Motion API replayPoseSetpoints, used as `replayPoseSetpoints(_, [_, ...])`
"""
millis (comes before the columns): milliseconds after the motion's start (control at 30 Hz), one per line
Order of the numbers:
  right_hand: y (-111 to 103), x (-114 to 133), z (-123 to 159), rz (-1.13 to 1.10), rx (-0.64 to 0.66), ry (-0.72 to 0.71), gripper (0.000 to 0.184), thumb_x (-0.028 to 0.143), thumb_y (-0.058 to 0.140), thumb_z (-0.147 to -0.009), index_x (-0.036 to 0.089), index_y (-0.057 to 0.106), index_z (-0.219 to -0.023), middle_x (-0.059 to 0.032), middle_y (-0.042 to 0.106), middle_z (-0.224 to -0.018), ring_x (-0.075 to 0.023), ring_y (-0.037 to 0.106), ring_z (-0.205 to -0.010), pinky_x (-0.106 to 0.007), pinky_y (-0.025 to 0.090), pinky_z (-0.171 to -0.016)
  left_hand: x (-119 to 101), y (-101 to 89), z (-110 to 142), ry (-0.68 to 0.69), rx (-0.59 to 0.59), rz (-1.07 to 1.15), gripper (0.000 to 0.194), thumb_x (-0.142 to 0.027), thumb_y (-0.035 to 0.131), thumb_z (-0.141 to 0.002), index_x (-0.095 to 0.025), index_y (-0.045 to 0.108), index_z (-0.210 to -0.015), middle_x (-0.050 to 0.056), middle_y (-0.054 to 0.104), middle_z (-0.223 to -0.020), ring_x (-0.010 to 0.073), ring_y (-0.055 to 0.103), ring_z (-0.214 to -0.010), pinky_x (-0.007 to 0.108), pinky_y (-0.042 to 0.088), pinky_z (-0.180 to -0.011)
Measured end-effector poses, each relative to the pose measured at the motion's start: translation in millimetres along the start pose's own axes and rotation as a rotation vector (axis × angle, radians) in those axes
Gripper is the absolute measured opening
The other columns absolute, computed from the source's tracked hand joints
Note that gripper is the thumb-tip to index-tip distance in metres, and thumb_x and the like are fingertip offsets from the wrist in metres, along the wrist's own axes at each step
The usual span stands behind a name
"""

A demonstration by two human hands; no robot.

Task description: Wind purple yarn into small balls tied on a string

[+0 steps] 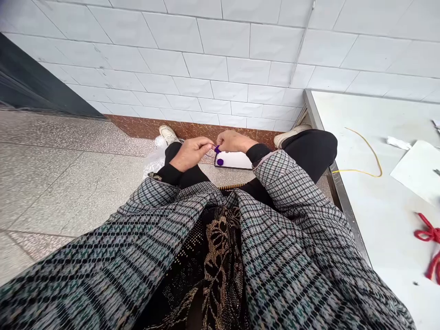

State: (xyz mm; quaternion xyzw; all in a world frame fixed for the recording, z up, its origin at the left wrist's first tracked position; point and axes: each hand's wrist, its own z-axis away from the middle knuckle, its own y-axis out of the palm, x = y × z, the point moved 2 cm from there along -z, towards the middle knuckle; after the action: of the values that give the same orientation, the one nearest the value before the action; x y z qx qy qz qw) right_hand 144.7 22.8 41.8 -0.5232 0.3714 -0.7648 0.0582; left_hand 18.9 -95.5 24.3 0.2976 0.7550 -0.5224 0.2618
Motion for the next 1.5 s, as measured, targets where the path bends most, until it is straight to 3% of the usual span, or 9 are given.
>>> replayPoseSetpoints(100, [3,4,4,-0.199,0.172,-0.03,0.015,0.005,0.075,-0.077,0.015,0.064,-0.075,0.0017,0.06,-0.06,-0.0093,0.055,-0.054,-0.021,0.045,-0.053,14,-10.3,-3,-0.085,-0.151,0.018,0.021,-0.031,0.051,-0.083,-0.017,0.066,-0.075,0.004,0.069,-0.082,0.0182,0.06,-0.081,0.03,0.048,-0.082])
replayPoseSetpoints(167, [3,9,6,-0.404,0.186,-0.065,0.015,0.006,0.074,-0.079,0.015,0.063,-0.078,0.0028,0.061,-0.06,-0.0075,0.055,-0.053,-0.018,0.047,-0.054,24,-6.6,-2,-0.155,-0.139,0.039,0.021,-0.031,0.051,-0.083,-0.018,0.065,-0.075,0.002,0.066,-0.075,0.017,0.057,-0.074,0.029,0.047,-0.076])
replayPoseSetpoints(300, [0,12,4,-0.61,0.04,-0.045,0.014,0.004,0.067,-0.083,0.015,0.058,-0.08,0.0039,0.059,-0.058,-0.0065,0.053,-0.05,-0.017,0.044,-0.052,27,16.4,1,-0.157,0.112,0.057,0.023,-0.034,0.052,-0.083,-0.017,0.065,-0.073,-0.001,0.057,-0.063,0.0139,0.047,-0.06,0.026,0.04,-0.062])
replayPoseSetpoints(433, [-3,6,-1,-0.374,-0.162,-0.014,0.017,0.004,0.067,-0.081,0.015,0.055,-0.075,0.0039,0.056,-0.057,-0.0071,0.047,-0.05,-0.018,0.037,-0.049,10,26.5,2,-0.009,0.277,0.013,0.027,-0.036,0.05,-0.085,-0.018,0.064,-0.07,0.0,0.058,-0.064,0.0146,0.049,-0.062,0.026,0.039,-0.063])
replayPoseSetpoints(500, [-4,4,-1,-0.148,-0.193,-0.027,0.017,0.003,0.07,-0.077,0.015,0.059,-0.072,0.0025,0.058,-0.062,-0.0074,0.047,-0.054,-0.019,0.036,-0.05,4,20.8,1,0.025,0.218,-0.024,0.025,-0.033,0.051,-0.085,-0.018,0.064,-0.071,0.001,0.062,-0.069,0.0156,0.053,-0.067,0.027,0.041,-0.067])
replayPoseSetpoints(600, [-2,1,1,0.055,-0.058,0.006,0.017,0.002,0.074,-0.072,0.015,0.064,-0.071,0.0009,0.061,-0.062,-0.0088,0.05,-0.055,-0.021,0.037,-0.05,4,7.6,-3,-0.003,0.032,-0.046,0.021,-0.03,0.052,-0.084,-0.017,0.066,-0.074,0.003,0.068,-0.078,0.0171,0.059,-0.075,0.028,0.044,-0.074])
replayPoseSetpoints(767, [4,4,5,-0.339,0.211,0.037,0.013,0.005,0.074,-0.079,0.014,0.066,-0.075,0.0016,0.061,-0.056,-0.0078,0.055,-0.051,-0.018,0.047,-0.051,23,8.4,-6,-0.15,-0.147,0.136,0.01,-0.025,0.056,-0.082,-0.017,0.062,-0.081,0.001,0.066,-0.074,0.0147,0.057,-0.069,0.027,0.046,-0.07])
replayPoseSetpoints(1000, [4,12,4,-0.811,-0.077,0.108,0.02,0.01,0.076,-0.084,0.013,0.058,-0.075,0.0023,0.061,-0.055,-0.0046,0.056,-0.047,-0.014,0.05,-0.053,24,28.5,-5,-0.123,-0.245,0.392,0.017,-0.032,0.059,-0.086,-0.017,0.059,-0.092,0.004,0.07,-0.088,0.0157,0.065,-0.082,0.028,0.052,-0.078])
replayPoseSetpoints(1500, [6,12,4,-0.581,-0.128,0.061,0.016,0.001,0.068,-0.086,0.014,0.059,-0.082,0.0036,0.058,-0.059,-0.0047,0.053,-0.048,-0.014,0.045,-0.045,19,9.9,-5,-0.195,-0.191,0.025,0.015,-0.026,0.052,-0.084,-0.017,0.061,-0.077,-0.001,0.058,-0.068,0.0146,0.051,-0.068,0.027,0.041,-0.068])
